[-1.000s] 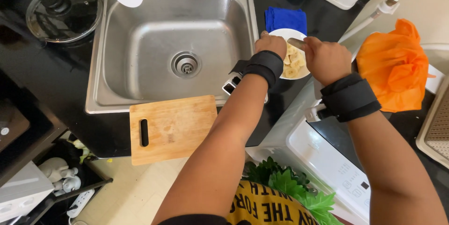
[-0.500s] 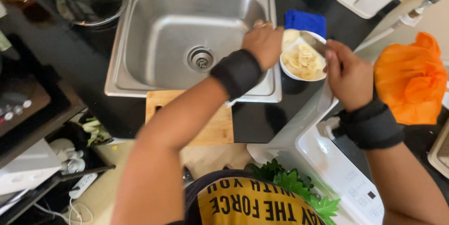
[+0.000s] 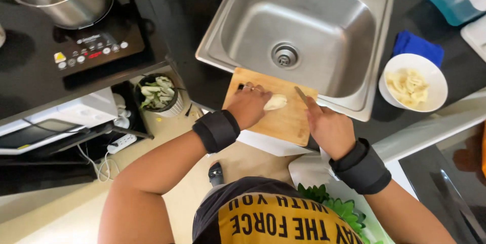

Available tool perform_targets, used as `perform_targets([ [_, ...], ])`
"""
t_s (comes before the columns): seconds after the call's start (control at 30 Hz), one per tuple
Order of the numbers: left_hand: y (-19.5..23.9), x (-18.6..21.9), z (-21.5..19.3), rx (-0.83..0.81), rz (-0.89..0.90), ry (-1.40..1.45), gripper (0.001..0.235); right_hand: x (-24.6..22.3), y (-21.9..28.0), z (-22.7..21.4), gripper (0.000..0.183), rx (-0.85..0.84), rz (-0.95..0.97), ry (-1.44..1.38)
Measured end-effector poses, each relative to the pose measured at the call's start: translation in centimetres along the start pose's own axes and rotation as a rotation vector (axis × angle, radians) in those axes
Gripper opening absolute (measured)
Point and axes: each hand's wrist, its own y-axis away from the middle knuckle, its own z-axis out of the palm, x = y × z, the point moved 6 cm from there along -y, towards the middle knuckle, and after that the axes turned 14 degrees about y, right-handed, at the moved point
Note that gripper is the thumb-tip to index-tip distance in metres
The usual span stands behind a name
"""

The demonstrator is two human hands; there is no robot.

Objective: Slicing a banana on a wooden cutting board and putting the slices into a bowl.

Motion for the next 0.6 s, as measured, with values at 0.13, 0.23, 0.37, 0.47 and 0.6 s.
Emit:
perform_targets([
  [0.13,0.6,0.3,-0.1,0.084,0.070,0.019,0.055,-1.5,0.7,2.0,0.055,-0.187,-0.020,0.059],
  [0.23,0.8,0.4,-0.1,0.025,0.002,0.062,0.053,-2.4,1.8,3.9,0.068,-0.331,-0.035,-0.002],
  [0.37,1.1,0.3,-0.2,-0.014,-0.021,0.064,0.056,-3.2,3.4,5.3,0.078,-0.433,0.033,-0.099],
  [0.47,1.2,-0.2,0.1,0.005,-0.020,0.081,0.057,-3.4,4.2,5.1,0.078,-0.443,0.116,-0.147],
  [0.6,1.8,0.0,0.3,0.075,0.013,0.071,0.057,-3.5,5.1,4.8,0.080,-0.416,0.183,-0.224],
])
